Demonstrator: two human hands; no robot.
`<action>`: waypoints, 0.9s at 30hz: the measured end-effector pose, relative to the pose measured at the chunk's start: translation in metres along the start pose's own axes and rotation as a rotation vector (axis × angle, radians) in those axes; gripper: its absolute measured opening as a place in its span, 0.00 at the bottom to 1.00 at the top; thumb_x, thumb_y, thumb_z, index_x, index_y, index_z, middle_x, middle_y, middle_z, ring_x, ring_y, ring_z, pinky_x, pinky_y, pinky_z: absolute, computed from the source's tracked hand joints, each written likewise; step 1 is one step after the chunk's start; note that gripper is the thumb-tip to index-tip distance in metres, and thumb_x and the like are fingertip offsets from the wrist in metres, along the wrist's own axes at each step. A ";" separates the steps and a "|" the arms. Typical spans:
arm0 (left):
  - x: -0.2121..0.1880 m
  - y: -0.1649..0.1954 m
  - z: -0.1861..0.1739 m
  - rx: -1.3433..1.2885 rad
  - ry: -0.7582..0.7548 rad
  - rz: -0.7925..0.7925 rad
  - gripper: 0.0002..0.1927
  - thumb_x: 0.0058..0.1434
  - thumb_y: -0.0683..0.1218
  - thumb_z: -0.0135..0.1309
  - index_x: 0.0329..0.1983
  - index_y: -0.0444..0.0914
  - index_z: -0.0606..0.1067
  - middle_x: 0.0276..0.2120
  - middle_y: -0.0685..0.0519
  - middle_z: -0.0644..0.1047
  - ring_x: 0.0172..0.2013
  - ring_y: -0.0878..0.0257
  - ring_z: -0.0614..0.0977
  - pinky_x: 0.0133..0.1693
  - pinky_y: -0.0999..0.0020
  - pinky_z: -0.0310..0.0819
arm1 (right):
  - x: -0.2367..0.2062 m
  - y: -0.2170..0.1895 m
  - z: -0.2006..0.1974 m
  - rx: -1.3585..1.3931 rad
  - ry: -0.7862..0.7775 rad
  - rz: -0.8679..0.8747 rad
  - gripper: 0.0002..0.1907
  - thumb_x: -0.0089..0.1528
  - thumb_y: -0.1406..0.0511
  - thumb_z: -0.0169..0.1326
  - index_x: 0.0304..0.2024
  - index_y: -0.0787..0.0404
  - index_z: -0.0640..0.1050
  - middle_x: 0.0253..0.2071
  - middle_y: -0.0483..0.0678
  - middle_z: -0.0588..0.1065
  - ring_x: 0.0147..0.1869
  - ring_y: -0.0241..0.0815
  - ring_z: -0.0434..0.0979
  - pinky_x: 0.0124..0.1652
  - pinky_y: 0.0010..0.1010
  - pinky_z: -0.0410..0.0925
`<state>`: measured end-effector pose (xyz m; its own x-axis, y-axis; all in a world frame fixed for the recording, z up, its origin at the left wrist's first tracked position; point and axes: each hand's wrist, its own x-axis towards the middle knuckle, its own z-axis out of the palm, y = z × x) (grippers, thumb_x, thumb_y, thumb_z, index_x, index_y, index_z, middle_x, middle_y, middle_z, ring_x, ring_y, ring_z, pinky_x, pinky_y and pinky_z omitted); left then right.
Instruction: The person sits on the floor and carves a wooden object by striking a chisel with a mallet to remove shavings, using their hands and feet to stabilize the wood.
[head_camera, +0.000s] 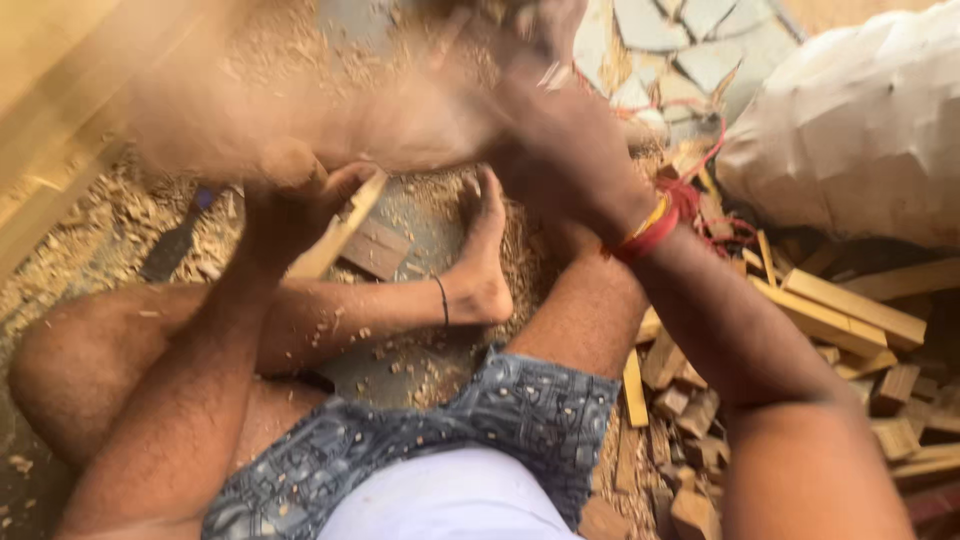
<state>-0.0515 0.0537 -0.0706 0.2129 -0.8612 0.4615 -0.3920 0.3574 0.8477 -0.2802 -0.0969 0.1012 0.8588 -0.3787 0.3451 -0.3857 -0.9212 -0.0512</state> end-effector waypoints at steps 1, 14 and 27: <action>-0.002 0.000 0.002 0.028 -0.033 -0.011 0.08 0.66 0.43 0.67 0.43 0.34 0.82 0.37 0.50 0.84 0.38 0.64 0.86 0.41 0.69 0.81 | -0.002 -0.003 0.008 -0.078 -0.141 0.026 0.29 0.67 0.68 0.53 0.71 0.54 0.67 0.38 0.52 0.78 0.32 0.46 0.77 0.28 0.40 0.70; 0.004 -0.019 0.001 -0.100 -0.148 -0.025 0.10 0.61 0.44 0.68 0.42 0.36 0.81 0.36 0.50 0.83 0.35 0.65 0.86 0.34 0.73 0.84 | -0.087 -0.037 0.051 0.723 0.211 0.472 0.38 0.51 0.73 0.60 0.64 0.68 0.65 0.52 0.56 0.75 0.53 0.49 0.79 0.53 0.36 0.74; 0.007 0.029 0.016 -0.151 0.038 -0.027 0.04 0.62 0.38 0.64 0.38 0.35 0.80 0.33 0.49 0.83 0.34 0.65 0.85 0.36 0.71 0.82 | -0.169 -0.046 0.176 1.543 -0.034 1.167 0.20 0.52 0.75 0.54 0.47 0.67 0.72 0.27 0.51 0.75 0.24 0.42 0.76 0.25 0.33 0.72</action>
<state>-0.0758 0.0522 -0.0466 0.2561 -0.8583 0.4447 -0.2472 0.3866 0.8885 -0.3479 -0.0060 -0.1193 0.4499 -0.7532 -0.4798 -0.1168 0.4830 -0.8678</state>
